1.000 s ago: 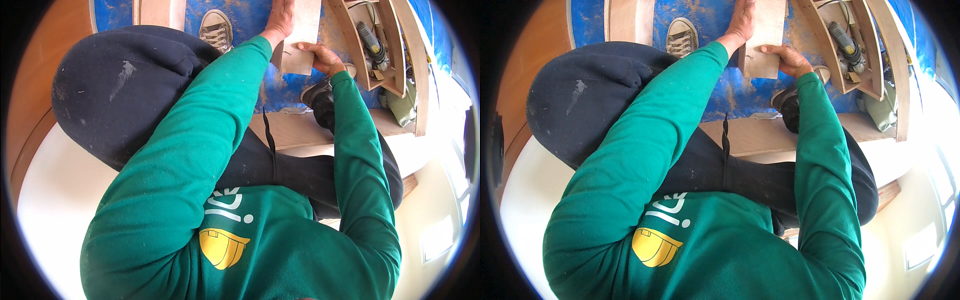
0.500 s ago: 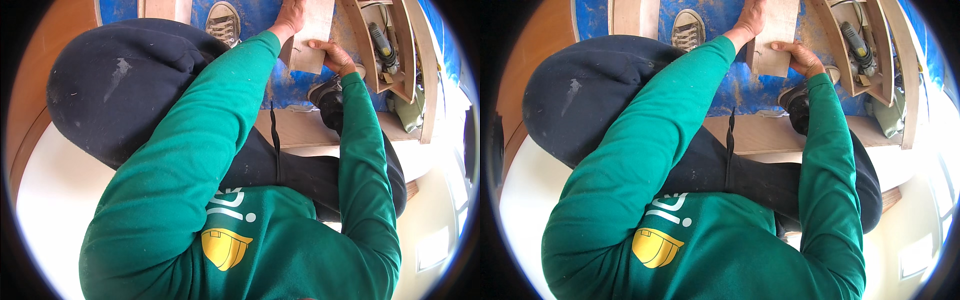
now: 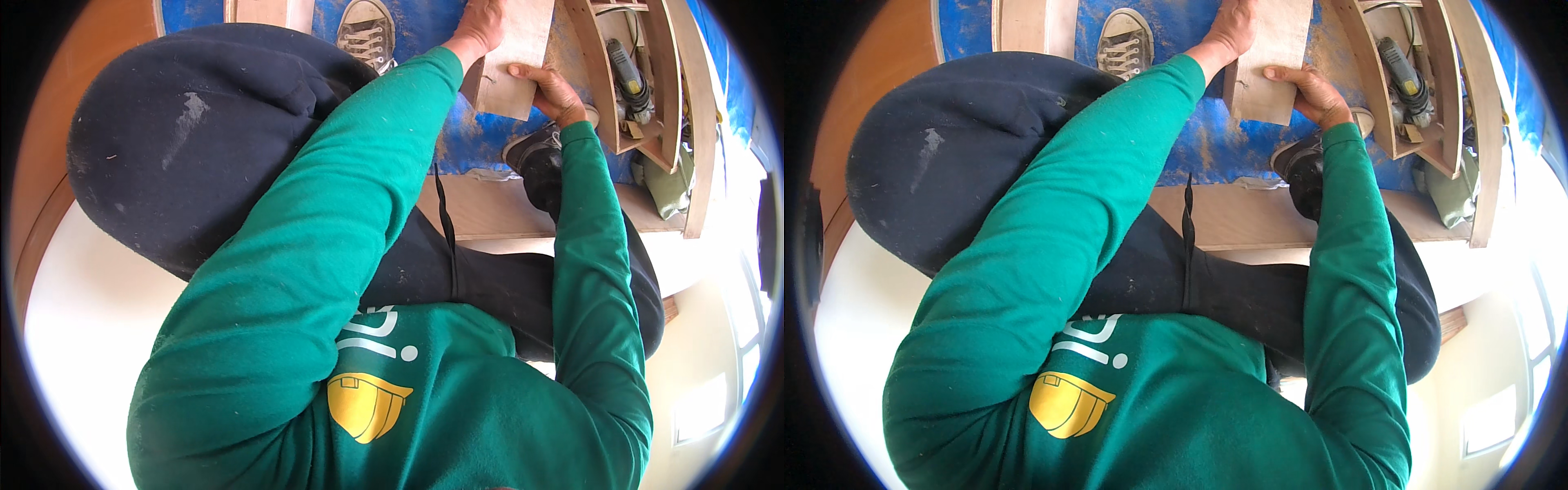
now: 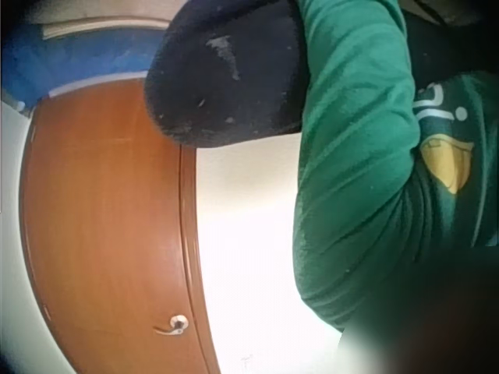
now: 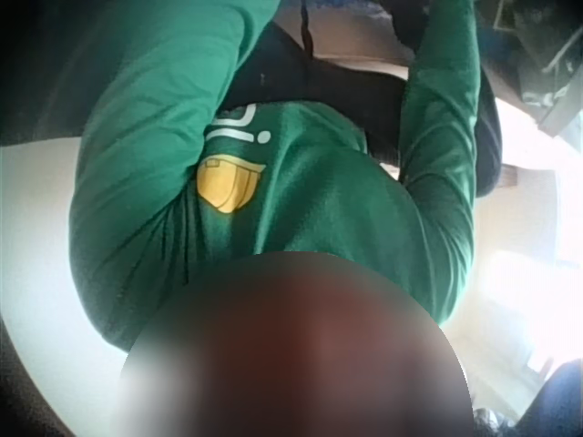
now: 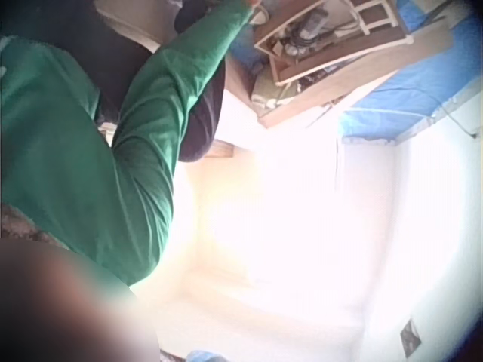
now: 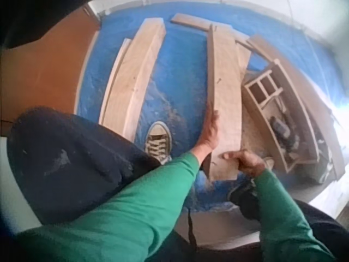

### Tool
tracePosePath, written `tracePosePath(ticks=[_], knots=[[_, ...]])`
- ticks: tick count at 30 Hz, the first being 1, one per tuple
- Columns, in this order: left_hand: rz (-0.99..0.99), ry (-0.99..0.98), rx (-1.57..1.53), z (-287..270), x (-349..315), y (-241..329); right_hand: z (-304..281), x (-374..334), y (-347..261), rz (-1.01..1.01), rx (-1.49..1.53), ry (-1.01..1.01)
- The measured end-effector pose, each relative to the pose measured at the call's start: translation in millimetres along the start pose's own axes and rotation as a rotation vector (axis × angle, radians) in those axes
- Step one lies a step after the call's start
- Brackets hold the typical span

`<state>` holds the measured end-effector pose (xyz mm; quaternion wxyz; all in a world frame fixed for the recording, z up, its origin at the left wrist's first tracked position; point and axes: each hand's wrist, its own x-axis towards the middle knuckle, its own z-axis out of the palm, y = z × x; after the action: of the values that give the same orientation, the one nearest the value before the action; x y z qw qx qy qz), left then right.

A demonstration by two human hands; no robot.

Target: The person assembles wooden furniture pieces on a blue tarp-covered floor. They use a cordless drill to drive screws into wooden planks and a wooden frame, repeatedly picking up pieces, aligning them, and fastening them together.

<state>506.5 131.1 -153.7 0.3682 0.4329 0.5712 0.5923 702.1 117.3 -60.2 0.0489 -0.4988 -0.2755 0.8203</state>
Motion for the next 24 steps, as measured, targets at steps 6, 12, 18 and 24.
tracePosePath(ticks=[6, 12, 18, 24], knots=[[0.002, 0.018, 0.030, -6.5, -1.7, 3.2, 7.5, -0.4, 0.0, -0.036, 0.010, 0.002], [-0.064, 0.029, 0.103, 1.6, -0.2, 9.4, 6.5, -5.6, 0.8, -0.053, -0.004, 0.017], [-0.063, 0.056, 0.233, 15.3, -3.4, 17.8, -1.0, -21.0, -8.0, -0.019, -0.016, 0.025], [-0.072, 0.047, 0.290, 14.3, -1.0, 26.7, -4.8, -19.3, -7.9, -0.017, -0.018, 0.029]])
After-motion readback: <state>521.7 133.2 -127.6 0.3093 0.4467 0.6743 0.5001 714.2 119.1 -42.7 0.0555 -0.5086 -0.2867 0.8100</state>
